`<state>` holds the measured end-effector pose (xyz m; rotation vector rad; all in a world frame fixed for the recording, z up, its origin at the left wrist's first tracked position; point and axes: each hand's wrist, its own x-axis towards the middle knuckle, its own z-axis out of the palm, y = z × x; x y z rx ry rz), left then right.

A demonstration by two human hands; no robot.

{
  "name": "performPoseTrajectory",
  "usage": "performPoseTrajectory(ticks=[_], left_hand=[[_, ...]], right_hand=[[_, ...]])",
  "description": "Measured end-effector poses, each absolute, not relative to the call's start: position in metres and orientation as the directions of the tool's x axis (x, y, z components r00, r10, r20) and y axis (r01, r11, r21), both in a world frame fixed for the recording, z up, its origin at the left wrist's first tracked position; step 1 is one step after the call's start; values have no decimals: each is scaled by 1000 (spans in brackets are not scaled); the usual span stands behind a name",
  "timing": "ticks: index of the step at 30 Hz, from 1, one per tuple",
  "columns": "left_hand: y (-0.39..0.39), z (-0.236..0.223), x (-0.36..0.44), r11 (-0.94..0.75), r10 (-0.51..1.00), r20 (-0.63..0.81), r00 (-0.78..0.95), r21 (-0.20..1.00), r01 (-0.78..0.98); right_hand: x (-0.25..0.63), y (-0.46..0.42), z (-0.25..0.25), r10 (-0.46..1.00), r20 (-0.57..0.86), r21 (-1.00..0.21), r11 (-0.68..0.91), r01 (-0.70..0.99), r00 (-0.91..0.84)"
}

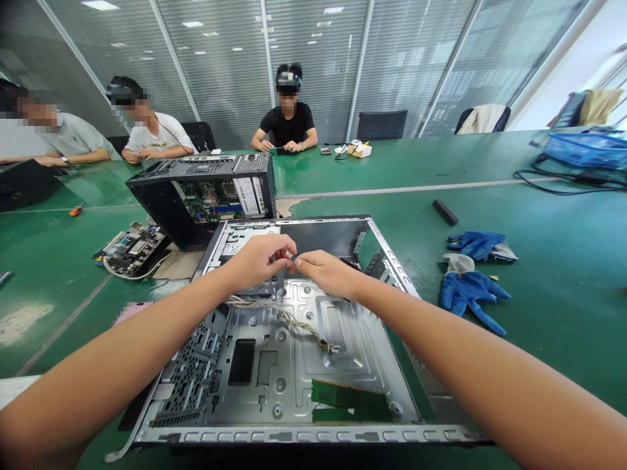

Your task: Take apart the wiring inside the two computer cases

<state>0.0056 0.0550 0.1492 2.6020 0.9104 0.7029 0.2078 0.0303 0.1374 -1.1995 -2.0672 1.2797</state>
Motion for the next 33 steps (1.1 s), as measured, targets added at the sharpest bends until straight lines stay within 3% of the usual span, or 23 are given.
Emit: performPoseTrajectory(ticks=[8,15,22,28,33], left_hand=[[49,155,5,-757,614,305,728,-34,653],[48,154,3,-771,552,336,763,-142,620],[50,153,3,-781,589,278,759,-47,623],[53,155,6,-752,657,241,714,138,645],[53,158,6,-687,712,174,680,369,626]], right_hand=[[208,30,139,832,-53,-821,278,498,-552],[207,29,139,840,-5,-767,345,542,-542],[208,27,137,841,-17,-798,314,515,-540],[209,28,139,840,-11,-775,335,535,-543],[209,30,135,838,22,-673,416,612,-546]])
